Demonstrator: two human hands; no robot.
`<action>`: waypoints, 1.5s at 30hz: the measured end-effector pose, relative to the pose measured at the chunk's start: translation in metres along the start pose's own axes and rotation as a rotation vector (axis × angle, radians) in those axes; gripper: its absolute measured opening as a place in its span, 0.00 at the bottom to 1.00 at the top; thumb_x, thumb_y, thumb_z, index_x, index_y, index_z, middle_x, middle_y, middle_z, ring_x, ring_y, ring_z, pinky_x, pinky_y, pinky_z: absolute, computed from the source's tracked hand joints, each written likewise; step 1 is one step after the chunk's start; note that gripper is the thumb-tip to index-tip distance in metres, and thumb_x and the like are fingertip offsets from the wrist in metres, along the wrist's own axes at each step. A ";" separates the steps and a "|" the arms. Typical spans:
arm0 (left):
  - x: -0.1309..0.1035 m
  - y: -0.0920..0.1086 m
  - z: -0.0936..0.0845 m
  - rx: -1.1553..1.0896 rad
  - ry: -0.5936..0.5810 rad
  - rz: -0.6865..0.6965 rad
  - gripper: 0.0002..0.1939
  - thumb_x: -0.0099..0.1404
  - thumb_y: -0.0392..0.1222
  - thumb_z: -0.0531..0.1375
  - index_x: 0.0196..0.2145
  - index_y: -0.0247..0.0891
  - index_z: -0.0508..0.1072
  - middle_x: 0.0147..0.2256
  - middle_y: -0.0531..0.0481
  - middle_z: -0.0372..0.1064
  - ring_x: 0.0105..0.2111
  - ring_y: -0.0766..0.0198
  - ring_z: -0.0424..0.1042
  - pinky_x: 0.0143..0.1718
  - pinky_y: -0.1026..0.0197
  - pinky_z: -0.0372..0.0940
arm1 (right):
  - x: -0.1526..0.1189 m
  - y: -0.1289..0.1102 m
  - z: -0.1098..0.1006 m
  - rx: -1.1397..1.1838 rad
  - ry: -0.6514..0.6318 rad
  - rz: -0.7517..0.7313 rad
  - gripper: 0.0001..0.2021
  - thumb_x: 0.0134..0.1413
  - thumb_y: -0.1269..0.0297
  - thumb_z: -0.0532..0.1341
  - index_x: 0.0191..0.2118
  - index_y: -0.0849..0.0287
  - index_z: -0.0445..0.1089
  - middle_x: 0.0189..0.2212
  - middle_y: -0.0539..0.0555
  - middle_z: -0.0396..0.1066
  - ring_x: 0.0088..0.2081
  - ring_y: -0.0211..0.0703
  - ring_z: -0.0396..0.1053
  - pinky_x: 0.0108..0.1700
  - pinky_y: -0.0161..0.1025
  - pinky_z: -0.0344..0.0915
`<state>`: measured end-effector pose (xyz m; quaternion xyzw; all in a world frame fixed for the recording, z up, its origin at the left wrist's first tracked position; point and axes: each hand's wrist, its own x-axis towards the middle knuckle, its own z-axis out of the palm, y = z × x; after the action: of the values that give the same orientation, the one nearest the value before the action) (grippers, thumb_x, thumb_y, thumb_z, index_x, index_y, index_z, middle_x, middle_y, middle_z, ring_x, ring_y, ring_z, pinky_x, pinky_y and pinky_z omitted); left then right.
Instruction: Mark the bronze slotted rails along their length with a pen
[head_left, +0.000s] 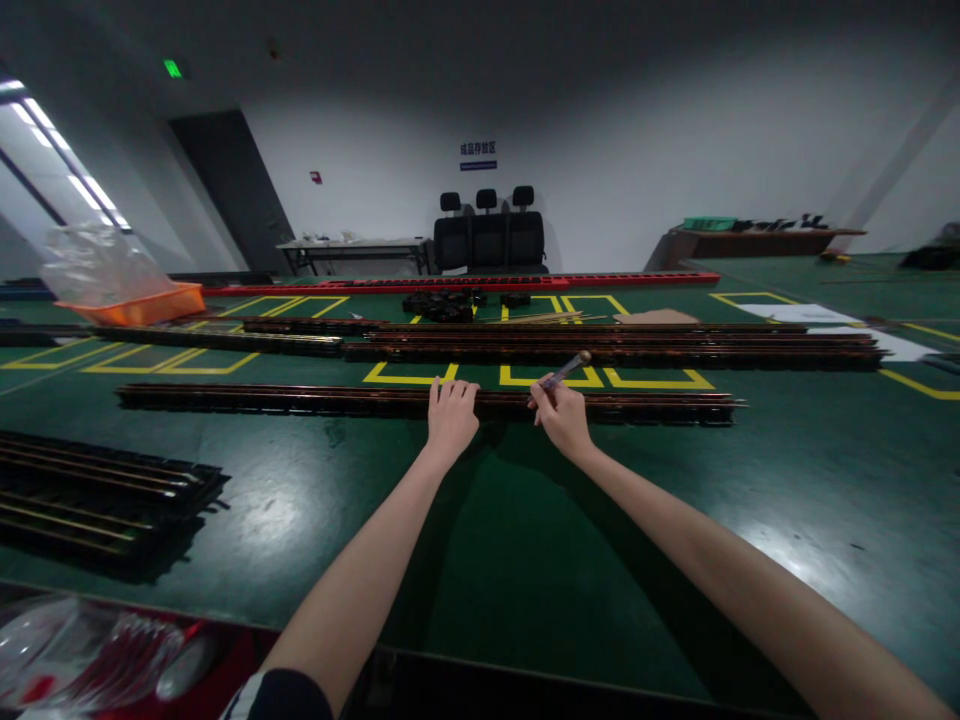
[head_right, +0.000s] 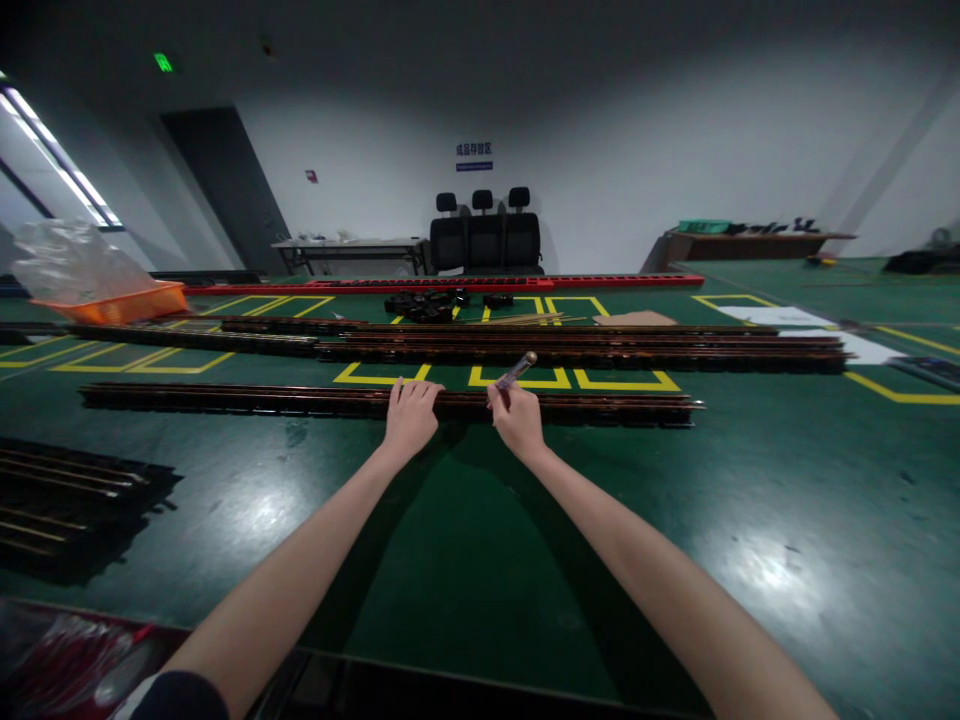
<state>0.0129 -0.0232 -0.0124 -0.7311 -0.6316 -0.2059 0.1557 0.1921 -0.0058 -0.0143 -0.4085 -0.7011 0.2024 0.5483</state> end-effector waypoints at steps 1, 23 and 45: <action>0.000 0.000 0.000 -0.005 -0.004 0.000 0.22 0.61 0.27 0.47 0.49 0.36 0.72 0.49 0.43 0.71 0.54 0.53 0.65 0.63 0.42 0.48 | 0.000 0.000 0.000 -0.004 0.006 0.003 0.19 0.59 0.49 0.52 0.25 0.58 0.63 0.19 0.53 0.69 0.17 0.39 0.65 0.20 0.36 0.62; 0.002 -0.007 -0.004 -0.157 -0.106 -0.033 0.19 0.64 0.38 0.47 0.50 0.38 0.70 0.50 0.45 0.70 0.52 0.56 0.65 0.58 0.48 0.53 | 0.001 -0.002 0.000 0.011 -0.026 -0.030 0.21 0.58 0.45 0.52 0.28 0.59 0.65 0.20 0.53 0.70 0.16 0.39 0.66 0.19 0.36 0.63; 0.001 -0.004 -0.003 -0.067 -0.043 -0.021 0.22 0.64 0.57 0.53 0.46 0.38 0.71 0.47 0.42 0.71 0.50 0.49 0.65 0.53 0.48 0.56 | 0.000 -0.002 -0.001 -0.004 -0.023 -0.024 0.20 0.59 0.46 0.52 0.28 0.58 0.64 0.20 0.53 0.70 0.16 0.39 0.66 0.20 0.36 0.63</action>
<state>0.0089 -0.0234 -0.0093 -0.7336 -0.6351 -0.2127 0.1153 0.1919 -0.0067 -0.0125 -0.3988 -0.7124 0.1992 0.5419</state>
